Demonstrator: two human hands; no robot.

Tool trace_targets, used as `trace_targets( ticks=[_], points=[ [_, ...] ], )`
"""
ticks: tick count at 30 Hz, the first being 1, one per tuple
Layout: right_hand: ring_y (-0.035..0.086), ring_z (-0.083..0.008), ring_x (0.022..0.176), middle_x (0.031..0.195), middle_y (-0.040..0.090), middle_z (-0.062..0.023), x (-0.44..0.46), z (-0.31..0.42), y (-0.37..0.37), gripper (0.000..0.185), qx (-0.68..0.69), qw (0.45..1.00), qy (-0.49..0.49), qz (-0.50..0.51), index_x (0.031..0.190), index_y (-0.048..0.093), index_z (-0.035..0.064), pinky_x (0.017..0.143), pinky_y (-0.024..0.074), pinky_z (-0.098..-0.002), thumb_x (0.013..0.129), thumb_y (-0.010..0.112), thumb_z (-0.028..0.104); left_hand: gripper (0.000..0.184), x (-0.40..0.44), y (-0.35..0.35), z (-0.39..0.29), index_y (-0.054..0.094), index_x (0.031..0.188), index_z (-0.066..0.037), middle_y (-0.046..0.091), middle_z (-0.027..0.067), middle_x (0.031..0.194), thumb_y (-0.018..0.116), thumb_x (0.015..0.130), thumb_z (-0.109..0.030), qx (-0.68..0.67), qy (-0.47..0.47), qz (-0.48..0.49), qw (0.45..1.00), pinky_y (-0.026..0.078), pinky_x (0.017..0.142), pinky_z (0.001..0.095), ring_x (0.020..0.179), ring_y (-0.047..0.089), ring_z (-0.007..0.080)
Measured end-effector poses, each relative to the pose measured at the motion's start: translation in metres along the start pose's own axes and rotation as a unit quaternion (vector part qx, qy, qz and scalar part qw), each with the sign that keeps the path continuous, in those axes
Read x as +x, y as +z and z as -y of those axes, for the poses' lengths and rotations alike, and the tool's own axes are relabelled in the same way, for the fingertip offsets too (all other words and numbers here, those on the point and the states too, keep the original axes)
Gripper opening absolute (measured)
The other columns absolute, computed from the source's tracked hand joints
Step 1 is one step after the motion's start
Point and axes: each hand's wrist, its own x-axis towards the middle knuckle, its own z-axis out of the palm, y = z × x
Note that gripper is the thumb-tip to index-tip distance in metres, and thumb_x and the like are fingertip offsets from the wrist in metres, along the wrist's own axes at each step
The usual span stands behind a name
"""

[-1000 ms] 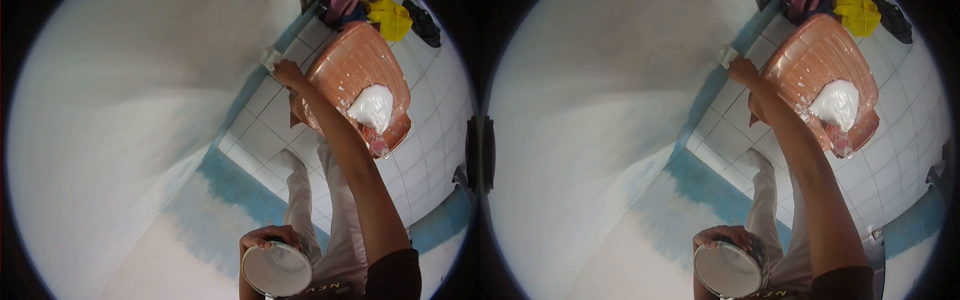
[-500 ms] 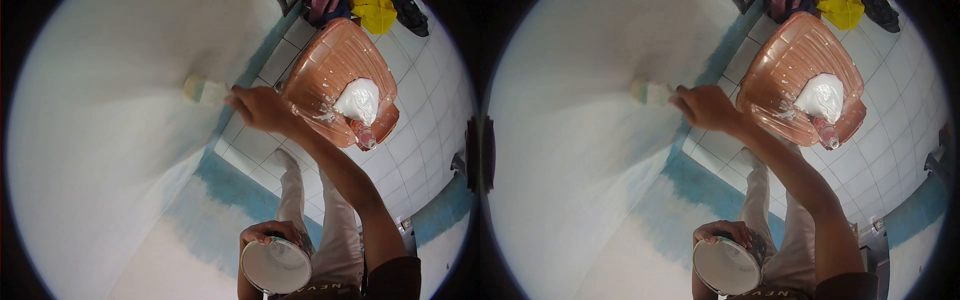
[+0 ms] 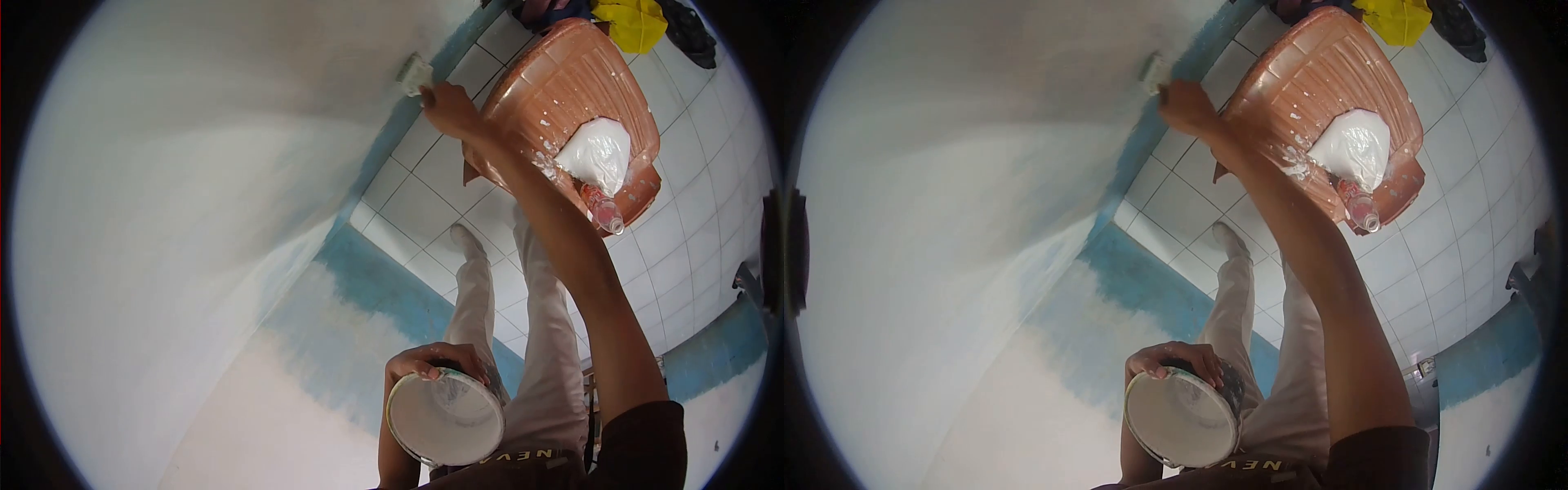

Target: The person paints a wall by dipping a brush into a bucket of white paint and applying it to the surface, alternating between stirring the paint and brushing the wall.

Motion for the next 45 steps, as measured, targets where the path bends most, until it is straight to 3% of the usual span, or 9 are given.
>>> trace_targets(
  ticks=[4,10,18,24,32,35,38,40,45],
  points=[
    [0.066,-0.0407,0.063,0.064,0.064,-0.0208,-0.077,0.049,0.003,0.032,0.114,0.97,-0.158,-0.147,0.099,0.064,-0.0014,0.059,0.0526,-0.0502,0.103,0.052,0.028,0.056,0.013,-0.007,-0.014,0.069,0.099,0.015,0.066,0.0304,0.103,0.063,0.08,-0.037,-0.055,-0.186,0.065,0.979,0.052,0.093,0.0404,0.101,0.065,0.0392],
    [0.062,-0.0359,0.053,0.056,0.057,-0.0153,-0.065,0.049,-0.008,0.03,0.084,0.947,-0.28,-0.135,0.103,0.064,0.0039,0.051,0.0471,-0.0455,0.104,0.052,0.031,0.055,0.029,-0.008,-0.011,0.071,0.095,0.015,0.068,0.033,0.098,0.058,0.089,-0.038,0.049,-0.094,0.123,0.987,0.046,0.093,0.0496,0.093,0.064,0.0444],
    [0.064,-0.0437,0.109,0.107,0.068,-0.0297,0.014,-0.051,0.034,0.049,-0.028,0.987,0.156,-0.033,0.116,0.064,-0.0027,0.099,0.0494,-0.0506,0.103,0.038,0.037,0.054,0.015,-0.001,0.008,0.072,0.093,0.013,0.069,0.03,0.093,0.057,0.086,-0.038,0.013,-0.035,0.039,0.999,0.046,0.091,0.0475,0.091,0.064,0.0408],
    [0.068,-0.0459,0.074,0.076,0.069,-0.0257,-0.034,0.036,0.004,0.039,0.041,0.994,0.021,-0.104,0.087,0.069,-0.0039,0.072,0.0574,-0.0492,0.102,0.047,0.025,0.054,0.017,-0.005,0.012,0.073,0.089,0.013,0.069,0.0301,0.088,0.056,0.086,-0.039,-0.008,-0.106,0.043,0.993,0.046,0.089,0.0477,0.086,0.064,0.0413],
    [0.065,-0.0401,0.059,0.062,0.063,-0.0185,-0.09,0.072,-0.027,0.029,0.056,0.955,-0.242,-0.163,0.095,0.063,0.0044,0.054,0.0504,-0.0487,0.103,0.053,0.03,0.062,0.018,-0.007,0.015,0.073,0.093,0.012,0.07,0.0298,0.091,0.056,0.081,-0.046,0.003,-0.126,0.081,0.989,0.043,0.094,0.0453,0.096,0.062,0.0391],
    [0.066,-0.042,0.066,0.067,0.065,-0.0195,-0.025,0.017,-0.001,0.033,0.061,0.972,-0.174,-0.148,0.102,0.066,0.0054,0.062,0.0521,-0.0519,0.104,0.048,0.033,0.061,0.011,-0.012,0.023,0.073,0.092,0.012,0.07,0.0305,0.093,0.056,0.082,-0.045,0.026,-0.096,0.061,0.993,0.042,0.096,0.045,0.096,0.062,0.0385],
    [0.068,-0.0444,0.083,0.083,0.069,-0.0254,0.014,-0.048,0.022,0.037,0.029,0.989,-0.095,-0.114,0.109,0.067,0.0051,0.079,0.0539,-0.0532,0.104,0.044,0.033,0.017,0.009,-0.023,0.027,0.075,0.093,-0.009,0.066,0.0321,0.092,0.061,0.094,-0.017,-0.053,0.031,0.08,0.995,0.055,0.07,0.0552,0.084,0.066,0.0472],
    [0.068,-0.046,0.088,0.087,0.069,-0.0271,0.026,-0.074,0.035,0.037,0.024,0.991,-0.079,-0.105,0.11,0.068,0.0046,0.085,0.0535,-0.0532,0.103,0.044,0.032,0.064,0.001,-0.025,0.02,0.072,0.093,0.011,0.069,0.0289,0.094,0.057,0.08,-0.05,0.019,-0.102,0.031,0.994,0.042,0.096,0.0436,0.096,0.062,0.0376],
    [0.066,-0.0471,0.098,0.096,0.069,-0.0292,0.063,-0.064,0.038,0.032,-0.075,0.997,-0.004,-0.033,0.104,0.07,-0.0028,0.09,0.0534,-0.0515,0.096,0.049,0.021,0.065,0.013,-0.017,0.006,0.072,0.094,0.011,0.069,0.0284,0.095,0.057,0.078,-0.05,0.006,-0.127,0.031,0.991,0.041,0.096,0.0441,0.096,0.062,0.0378]
  ],
)
